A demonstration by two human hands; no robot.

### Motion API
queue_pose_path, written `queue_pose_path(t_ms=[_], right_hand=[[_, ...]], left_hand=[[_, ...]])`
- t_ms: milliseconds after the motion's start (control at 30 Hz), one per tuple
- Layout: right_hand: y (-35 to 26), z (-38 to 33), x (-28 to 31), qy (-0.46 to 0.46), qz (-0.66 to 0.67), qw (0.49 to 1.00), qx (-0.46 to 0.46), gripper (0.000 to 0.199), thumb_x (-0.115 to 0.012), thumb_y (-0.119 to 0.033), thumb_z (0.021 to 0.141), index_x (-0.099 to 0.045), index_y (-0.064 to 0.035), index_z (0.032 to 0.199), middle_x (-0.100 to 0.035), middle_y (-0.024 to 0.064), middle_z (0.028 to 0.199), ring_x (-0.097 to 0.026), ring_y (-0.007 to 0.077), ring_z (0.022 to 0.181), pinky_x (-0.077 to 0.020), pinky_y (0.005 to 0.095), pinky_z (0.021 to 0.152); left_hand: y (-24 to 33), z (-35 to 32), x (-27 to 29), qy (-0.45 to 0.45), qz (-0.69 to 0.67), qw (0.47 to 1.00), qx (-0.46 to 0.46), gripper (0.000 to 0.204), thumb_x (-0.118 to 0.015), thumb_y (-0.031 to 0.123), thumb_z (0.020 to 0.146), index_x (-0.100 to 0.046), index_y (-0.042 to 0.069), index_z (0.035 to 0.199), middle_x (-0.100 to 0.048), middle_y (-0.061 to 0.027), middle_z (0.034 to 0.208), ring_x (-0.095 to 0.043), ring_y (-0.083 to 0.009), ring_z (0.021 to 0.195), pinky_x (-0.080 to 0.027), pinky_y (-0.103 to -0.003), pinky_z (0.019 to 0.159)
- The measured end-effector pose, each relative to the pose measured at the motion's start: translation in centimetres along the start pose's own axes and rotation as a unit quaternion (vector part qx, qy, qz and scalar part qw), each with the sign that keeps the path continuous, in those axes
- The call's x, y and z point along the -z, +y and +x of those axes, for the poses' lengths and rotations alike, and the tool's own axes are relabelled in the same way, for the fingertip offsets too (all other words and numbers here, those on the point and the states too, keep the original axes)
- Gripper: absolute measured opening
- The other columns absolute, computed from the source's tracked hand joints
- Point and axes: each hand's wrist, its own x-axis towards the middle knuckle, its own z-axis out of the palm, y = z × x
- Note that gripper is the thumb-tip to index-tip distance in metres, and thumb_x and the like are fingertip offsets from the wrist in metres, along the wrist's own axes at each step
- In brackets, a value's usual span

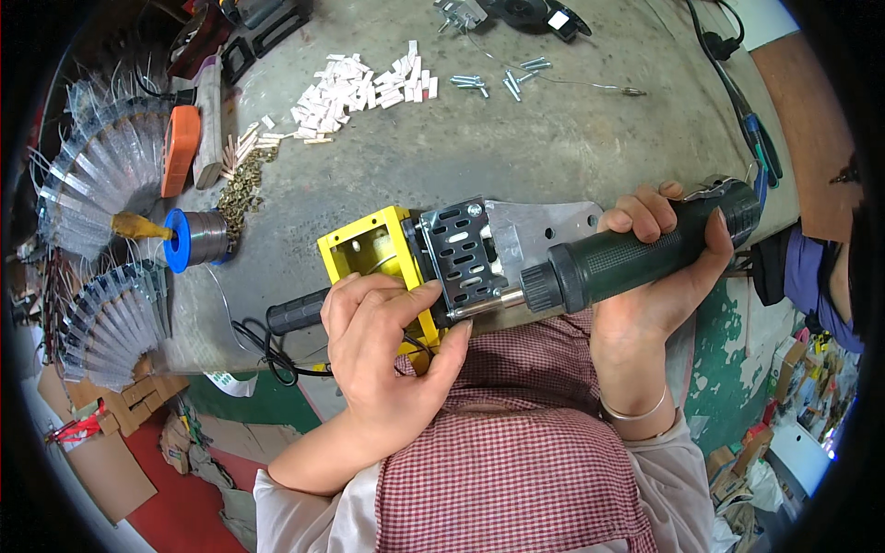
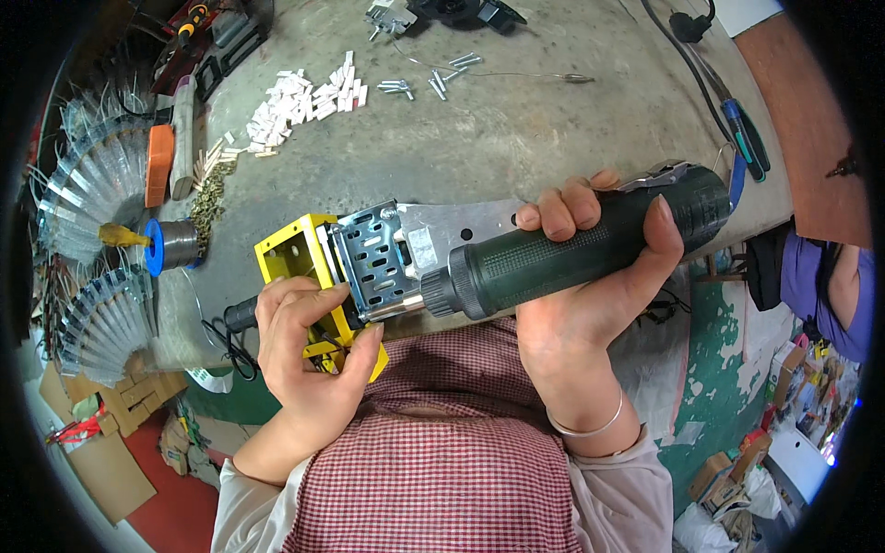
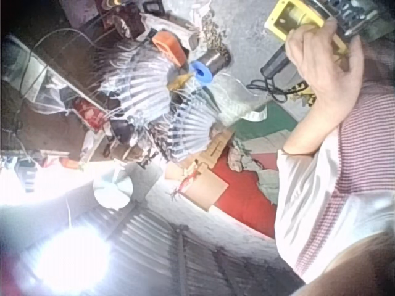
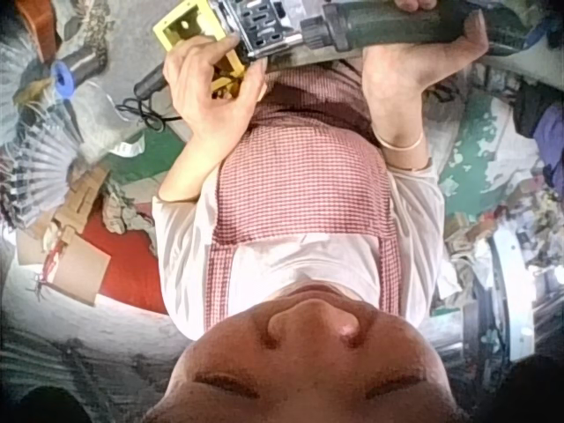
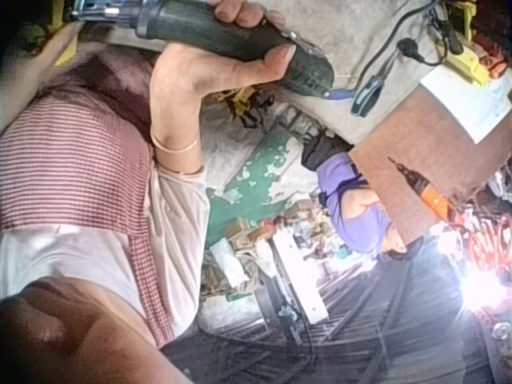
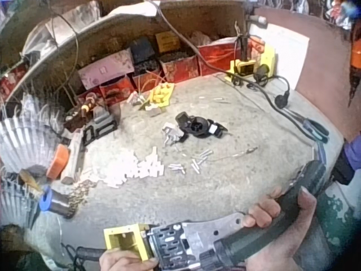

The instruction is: The person assembles an electrical device by fastening screws into the housing and metal bracket using an electric screwdriver, attaching components to the body, and connecting and twisting wires inside the casing by hand.

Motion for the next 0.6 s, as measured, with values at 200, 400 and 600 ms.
queue_pose_path(t_ms=[200, 400, 600], right_hand=[[0.1, -0.2, -0.4, 0.030, -0.012, 0.999, 0.001, 0.040, -0.056, -0.048, 0.087, -0.054, -0.0099, 0.098, -0.046, -0.0007, 0.075, -0.047, 0.0144, 0.068, -0.0417, 0.0341, 0.077], [0.1, -0.6, -0.9, 0.017, -0.034, 0.999, 0.000, 0.040, -0.056, -0.049, 0.087, -0.054, -0.0107, 0.099, -0.044, -0.0010, 0.075, -0.047, 0.0142, 0.070, -0.0403, 0.0337, 0.078], [0.0, -1.3, -1.8, -0.026, 0.016, 1.000, -0.002, 0.043, -0.054, -0.049, 0.089, -0.053, -0.0091, 0.105, -0.044, -0.0007, 0.076, -0.047, 0.0149, 0.071, -0.0391, 0.0338, 0.080]], left_hand=[[0.0, 0.0, 0.2, -0.016, -0.001, 1.000, 0.004, 0.050, -0.082, 0.008, 0.059, -0.064, 0.001, 0.105, -0.060, -0.0109, 0.092, -0.056, -0.0272, 0.089, -0.044, -0.040, 0.083], [0.0, -0.1, 0.4, -0.037, -0.002, 0.999, 0.006, 0.059, -0.082, 0.006, 0.061, -0.060, -0.001, 0.114, -0.057, -0.0112, 0.096, -0.053, -0.0244, 0.088, -0.044, -0.036, 0.083], [0.1, 0.1, 0.1, -0.007, -0.017, 1.000, 0.025, 0.058, -0.084, 0.014, 0.060, -0.063, 0.001, 0.112, -0.059, -0.0082, 0.083, -0.055, -0.0265, 0.084, -0.041, -0.042, 0.086]])
